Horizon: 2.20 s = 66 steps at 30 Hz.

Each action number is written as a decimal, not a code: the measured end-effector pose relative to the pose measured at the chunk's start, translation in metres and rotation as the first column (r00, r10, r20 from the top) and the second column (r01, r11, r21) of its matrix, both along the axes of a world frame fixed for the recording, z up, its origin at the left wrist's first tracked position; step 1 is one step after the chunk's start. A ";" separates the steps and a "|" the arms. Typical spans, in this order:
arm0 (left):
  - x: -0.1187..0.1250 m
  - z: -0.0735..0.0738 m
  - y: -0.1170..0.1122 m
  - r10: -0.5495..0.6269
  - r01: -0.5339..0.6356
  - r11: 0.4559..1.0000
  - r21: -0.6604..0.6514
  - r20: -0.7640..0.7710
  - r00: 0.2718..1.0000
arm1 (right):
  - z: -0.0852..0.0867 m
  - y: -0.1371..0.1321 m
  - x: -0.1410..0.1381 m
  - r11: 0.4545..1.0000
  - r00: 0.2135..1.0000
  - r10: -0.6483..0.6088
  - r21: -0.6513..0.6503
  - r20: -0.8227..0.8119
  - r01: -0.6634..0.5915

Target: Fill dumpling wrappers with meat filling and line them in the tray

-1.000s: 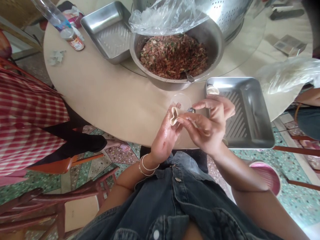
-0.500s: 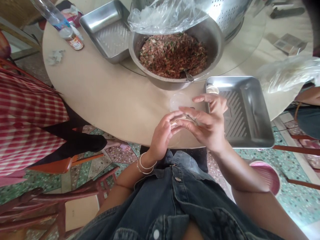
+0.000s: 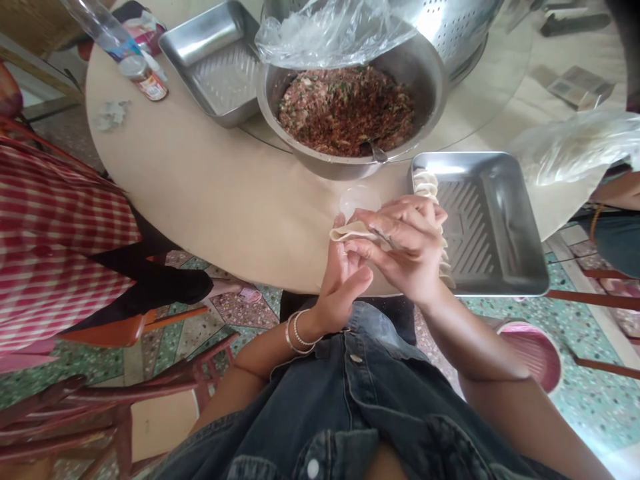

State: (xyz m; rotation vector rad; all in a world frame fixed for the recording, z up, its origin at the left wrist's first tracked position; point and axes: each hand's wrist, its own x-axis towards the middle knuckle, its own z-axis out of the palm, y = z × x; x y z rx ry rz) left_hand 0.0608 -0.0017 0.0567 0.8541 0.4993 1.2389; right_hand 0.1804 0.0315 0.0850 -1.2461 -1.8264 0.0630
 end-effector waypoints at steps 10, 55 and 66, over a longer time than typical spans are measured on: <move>-0.007 0.006 0.002 0.051 -0.046 0.998 0.045 -0.108 0.993 | 0.009 -0.002 -0.001 0.996 0.989 0.060 0.061 0.139 -0.069; -0.031 0.008 0.025 0.471 -0.358 0.871 0.337 -0.369 0.801 | -0.024 -0.039 -0.024 0.714 0.793 0.400 -0.387 -0.459 -0.584; -0.030 0.020 0.024 0.149 -0.164 0.985 -0.051 -0.224 0.963 | -0.012 -0.035 -0.022 0.884 0.939 0.270 -0.331 -0.214 -0.330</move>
